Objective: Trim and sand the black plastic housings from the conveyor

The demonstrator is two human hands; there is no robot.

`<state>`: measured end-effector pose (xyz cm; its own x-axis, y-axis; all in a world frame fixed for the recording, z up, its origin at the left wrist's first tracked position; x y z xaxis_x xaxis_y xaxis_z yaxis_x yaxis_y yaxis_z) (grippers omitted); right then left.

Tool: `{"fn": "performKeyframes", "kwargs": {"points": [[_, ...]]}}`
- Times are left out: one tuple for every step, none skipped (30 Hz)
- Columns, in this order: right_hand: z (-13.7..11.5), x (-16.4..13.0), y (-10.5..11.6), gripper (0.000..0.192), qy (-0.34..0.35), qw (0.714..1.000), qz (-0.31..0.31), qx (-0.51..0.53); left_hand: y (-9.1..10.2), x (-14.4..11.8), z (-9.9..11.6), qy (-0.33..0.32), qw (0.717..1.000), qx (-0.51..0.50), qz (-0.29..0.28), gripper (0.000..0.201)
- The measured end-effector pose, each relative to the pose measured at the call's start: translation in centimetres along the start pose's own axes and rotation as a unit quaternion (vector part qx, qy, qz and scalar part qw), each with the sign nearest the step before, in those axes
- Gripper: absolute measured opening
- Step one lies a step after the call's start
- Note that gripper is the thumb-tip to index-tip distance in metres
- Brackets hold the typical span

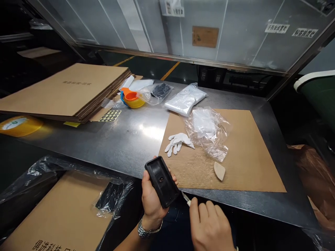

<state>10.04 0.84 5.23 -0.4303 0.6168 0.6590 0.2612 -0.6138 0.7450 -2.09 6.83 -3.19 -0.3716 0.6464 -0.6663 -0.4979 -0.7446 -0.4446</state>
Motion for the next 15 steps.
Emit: {"fn": "performKeyframes", "kwargs": {"points": [[0.7,-0.1,-0.2,0.032,-0.036,0.999,-0.006,0.020,-0.2,0.0,-0.3,0.030,0.999,-0.002,-0.011,0.047],[1.3,-0.3,-0.3,0.032,-0.069,0.997,-0.013,0.044,-0.4,0.0,-0.5,0.061,0.998,-0.004,-0.026,0.048],[1.7,-0.5,-0.5,0.032,-0.094,0.993,-0.021,0.073,-0.7,-0.1,-0.8,0.089,0.995,-0.007,-0.042,0.049],[1.9,-0.7,-0.6,0.032,-0.108,0.988,-0.031,0.103,-0.9,-0.2,-0.9,0.110,0.992,-0.010,-0.057,0.049],[2.0,-0.9,-0.7,0.032,-0.114,0.985,-0.037,0.127,-1.2,-0.3,-1.1,0.125,0.990,-0.015,-0.070,0.049],[1.9,-1.0,-0.6,0.032,-0.108,0.983,-0.036,0.142,-1.3,-0.3,-1.1,0.135,0.988,-0.018,-0.080,0.049],[1.8,-1.1,-0.4,0.031,-0.096,0.984,-0.032,0.145,-1.4,-0.4,-1.2,0.138,0.986,-0.020,-0.087,0.049],[1.6,-1.1,-0.1,0.031,-0.081,0.987,-0.028,0.139,-1.5,-0.5,-1.1,0.136,0.986,-0.022,-0.093,0.048],[1.5,-1.1,0.1,0.031,-0.067,0.990,-0.022,0.125,-1.6,-0.6,-1.1,0.130,0.986,-0.023,-0.098,0.046],[1.3,-1.1,0.3,0.031,-0.057,0.992,-0.020,0.111,-1.7,-0.7,-1.0,0.124,0.987,-0.023,-0.103,0.045],[1.2,-1.0,0.5,0.032,-0.051,0.994,-0.022,0.099,-1.7,-0.8,-0.9,0.117,0.987,-0.022,-0.107,0.044],[1.2,-1.0,0.5,0.033,-0.048,0.994,-0.027,0.090,-1.8,-0.9,-0.9,0.112,0.987,-0.019,-0.111,0.044],[1.1,-1.0,0.6,0.034,-0.046,0.995,-0.032,0.082,-1.8,-1.0,-0.9,0.108,0.987,-0.017,-0.114,0.043],[1.0,-1.0,0.7,0.035,-0.043,0.996,-0.034,0.075,-1.8,-1.0,-0.8,0.104,0.988,-0.016,-0.114,0.043],[1.0,-1.0,0.7,0.035,-0.040,0.996,-0.035,0.069,-1.8,-1.0,-0.8,0.099,0.989,-0.016,-0.113,0.042]]}}
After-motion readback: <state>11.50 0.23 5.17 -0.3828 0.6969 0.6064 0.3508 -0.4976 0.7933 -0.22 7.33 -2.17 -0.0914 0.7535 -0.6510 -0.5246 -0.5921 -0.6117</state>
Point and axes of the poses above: each hand's wrist, its own x-axis towards the middle knuckle, its own y-axis out of the back of the hand, z = x × y, the point moved 7 cm from there along x, towards the middle knuckle, and after that the axes turned 15 degrees about z, right-handed, at the moved point
